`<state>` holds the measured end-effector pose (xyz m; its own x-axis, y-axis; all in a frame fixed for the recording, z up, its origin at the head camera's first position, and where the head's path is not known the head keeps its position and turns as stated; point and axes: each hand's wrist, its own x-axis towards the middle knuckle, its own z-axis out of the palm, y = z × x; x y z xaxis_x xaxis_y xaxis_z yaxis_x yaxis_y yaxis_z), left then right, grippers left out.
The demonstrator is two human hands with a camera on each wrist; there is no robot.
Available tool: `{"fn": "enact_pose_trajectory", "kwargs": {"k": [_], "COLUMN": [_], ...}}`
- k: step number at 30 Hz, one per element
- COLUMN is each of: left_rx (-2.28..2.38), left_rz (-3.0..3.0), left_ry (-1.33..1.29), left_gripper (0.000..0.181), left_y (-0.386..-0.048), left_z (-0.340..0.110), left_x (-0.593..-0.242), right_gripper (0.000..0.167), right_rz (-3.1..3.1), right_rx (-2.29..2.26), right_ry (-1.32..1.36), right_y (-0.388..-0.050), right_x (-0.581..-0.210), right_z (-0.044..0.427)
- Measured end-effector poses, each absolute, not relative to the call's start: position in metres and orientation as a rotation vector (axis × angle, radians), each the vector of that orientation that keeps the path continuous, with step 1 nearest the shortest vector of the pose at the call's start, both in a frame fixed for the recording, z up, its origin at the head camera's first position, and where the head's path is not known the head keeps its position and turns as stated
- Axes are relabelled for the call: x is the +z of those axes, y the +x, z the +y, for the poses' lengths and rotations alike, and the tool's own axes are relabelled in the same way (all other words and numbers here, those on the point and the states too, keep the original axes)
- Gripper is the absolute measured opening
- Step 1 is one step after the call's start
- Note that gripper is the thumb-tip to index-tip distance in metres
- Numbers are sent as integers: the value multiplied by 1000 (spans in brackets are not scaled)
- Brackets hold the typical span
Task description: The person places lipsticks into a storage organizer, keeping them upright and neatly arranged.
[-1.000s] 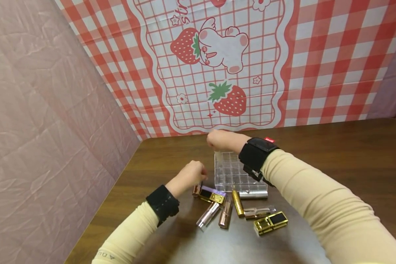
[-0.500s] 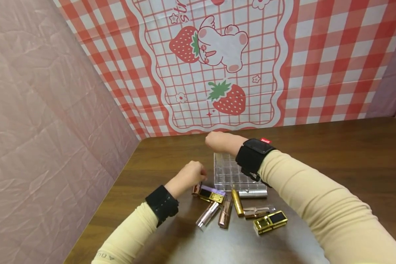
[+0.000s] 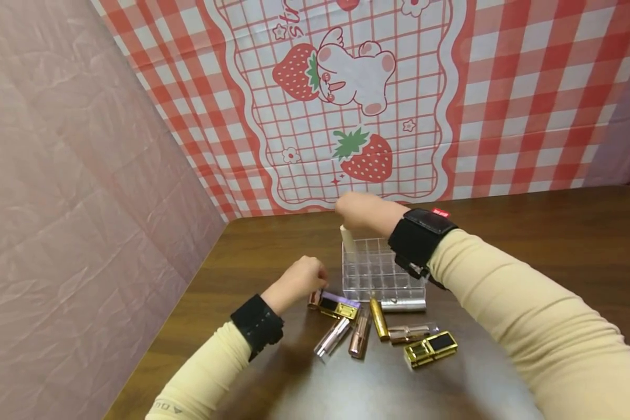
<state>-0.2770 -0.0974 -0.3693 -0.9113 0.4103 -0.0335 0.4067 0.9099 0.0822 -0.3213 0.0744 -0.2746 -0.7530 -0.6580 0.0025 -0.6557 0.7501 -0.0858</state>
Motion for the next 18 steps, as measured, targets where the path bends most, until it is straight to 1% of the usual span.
{"fn": "enact_pose_trajectory", "kwargs": {"k": [3, 9, 14, 18], "left_rx": [104, 90, 71, 80], "left_rz": [3021, 3007, 3034, 3036], "left_ry": [642, 651, 697, 709], "left_gripper": [5, 6, 5, 6], "left_y": [-274, -268, -262, -257], "left_z": [-97, -92, -91, -93], "left_x": [-369, -366, -361, -359], "right_gripper": [25, 31, 31, 27], "right_rz": [2974, 3039, 3077, 3100], "right_rx": [-124, -164, -207, -224], "right_ry": [-1049, -931, -885, -898], "right_y": [-317, -308, -294, -280], "right_x": [-266, -256, -260, -272], "right_z": [88, 120, 150, 174]}}
